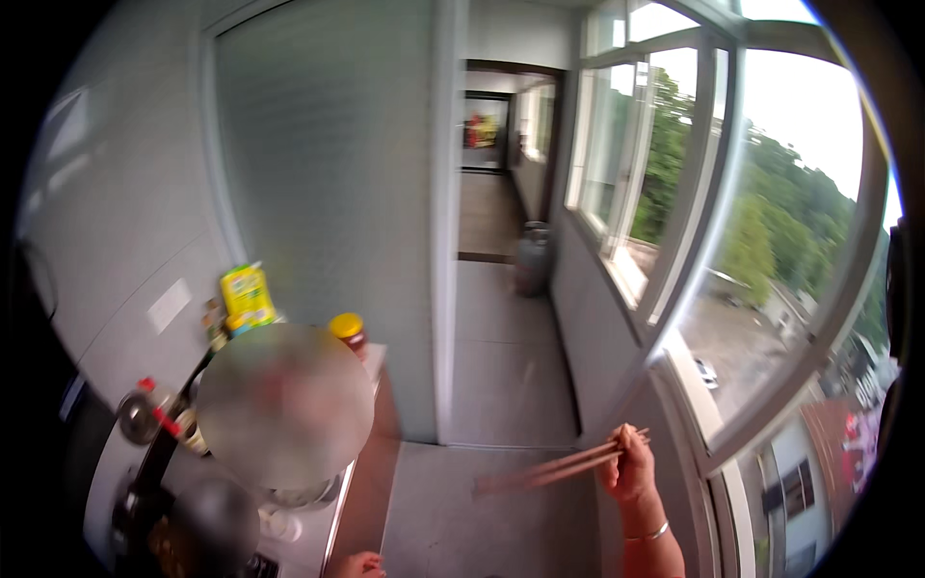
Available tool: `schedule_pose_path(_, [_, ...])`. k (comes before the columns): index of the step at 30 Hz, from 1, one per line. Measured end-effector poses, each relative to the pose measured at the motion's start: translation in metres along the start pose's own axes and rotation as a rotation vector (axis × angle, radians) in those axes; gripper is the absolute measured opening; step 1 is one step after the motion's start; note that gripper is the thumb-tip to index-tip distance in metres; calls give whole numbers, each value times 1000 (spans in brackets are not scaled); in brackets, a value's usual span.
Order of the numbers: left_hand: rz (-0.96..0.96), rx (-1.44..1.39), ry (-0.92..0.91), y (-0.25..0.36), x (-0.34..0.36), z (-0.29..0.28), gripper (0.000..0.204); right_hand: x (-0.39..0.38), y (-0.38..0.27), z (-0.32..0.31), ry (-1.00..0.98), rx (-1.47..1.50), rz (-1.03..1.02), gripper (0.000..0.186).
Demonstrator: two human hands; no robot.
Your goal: The person stir-fries sliced meat in a wok on a gas stove, using a spatula to mix the ingredients. They add liquid seasonings from bottles and a white powder from a small bowl, tasting a piece of meat with chopsticks midway through the process.
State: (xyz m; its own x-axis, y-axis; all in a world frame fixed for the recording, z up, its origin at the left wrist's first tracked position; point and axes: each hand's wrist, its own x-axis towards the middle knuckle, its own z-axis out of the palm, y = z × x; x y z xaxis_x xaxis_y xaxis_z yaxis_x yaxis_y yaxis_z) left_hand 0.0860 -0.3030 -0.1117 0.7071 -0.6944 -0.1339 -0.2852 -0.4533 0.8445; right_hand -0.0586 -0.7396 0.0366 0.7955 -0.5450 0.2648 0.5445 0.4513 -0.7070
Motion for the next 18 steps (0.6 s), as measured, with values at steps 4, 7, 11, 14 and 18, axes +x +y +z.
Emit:
schedule_pose_path(4, [-62, -49, 94, 11, -14, -33, 25, 76, 74, 28, 114, -757, 364, 28])
schedule_pose_path(7, [-244, -110, 100, 23, -6, -51, 25, 143, 148, 27, -109, -1095, 570, 24])
schedule_pose_path(11, [-471, -184, 103, 32, 6, -61, 25, 237, 263, 41, -468, -1353, 652, 21])
schedule_pose_path(14, [-344, -132, 276, -6, 7, -53, 28, 301, 347, 59, -671, -1424, 708, 22])
schedule_pose_path(18, [-568, -82, 366, -23, 13, -55, 37, 360, 447, 101, -1066, -1525, 811, 21])
